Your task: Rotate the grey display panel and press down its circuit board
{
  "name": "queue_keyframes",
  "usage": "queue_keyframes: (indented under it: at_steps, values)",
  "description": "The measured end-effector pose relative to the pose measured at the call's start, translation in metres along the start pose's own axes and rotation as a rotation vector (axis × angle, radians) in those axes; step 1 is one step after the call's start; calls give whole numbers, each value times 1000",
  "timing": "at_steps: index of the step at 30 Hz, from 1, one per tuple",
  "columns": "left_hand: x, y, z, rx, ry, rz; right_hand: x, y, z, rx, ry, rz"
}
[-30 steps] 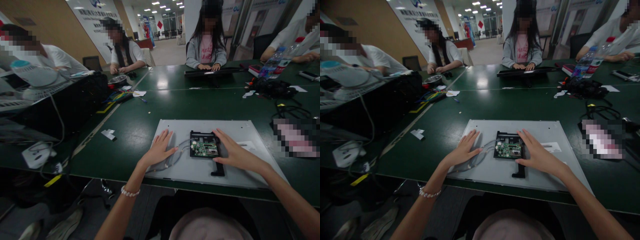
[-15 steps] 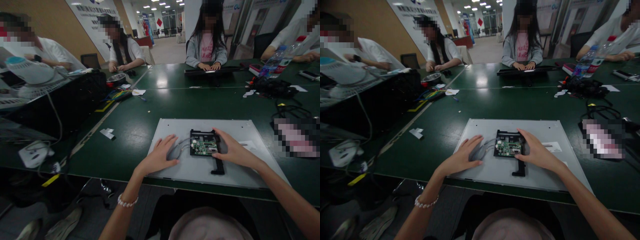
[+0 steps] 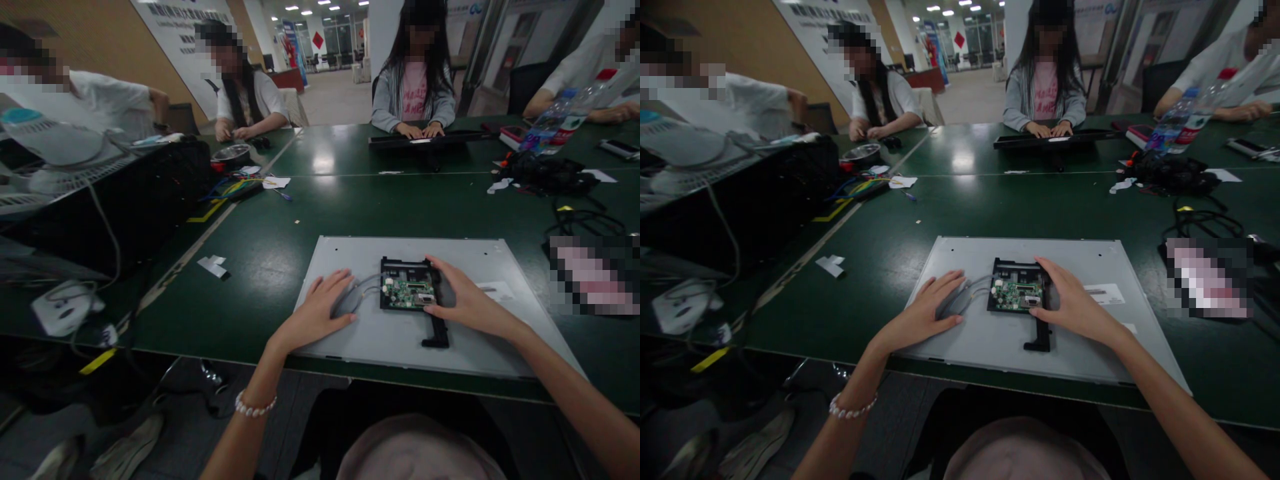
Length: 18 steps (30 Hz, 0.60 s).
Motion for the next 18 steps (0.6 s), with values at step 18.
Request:
queue_keyframes:
  at_steps: [18]
  values:
    - [0, -4, 1, 12, 45, 53, 5, -4, 2, -9, -2, -33]
Point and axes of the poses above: each hand's wrist, its own y-axis towards the middle knuckle, its own x-axis out of the palm, z = x × y, the point moved 8 cm from there along y, towards the middle knuckle, and after that the axes turned 15 degrees about -x, right-handed, at the moved point
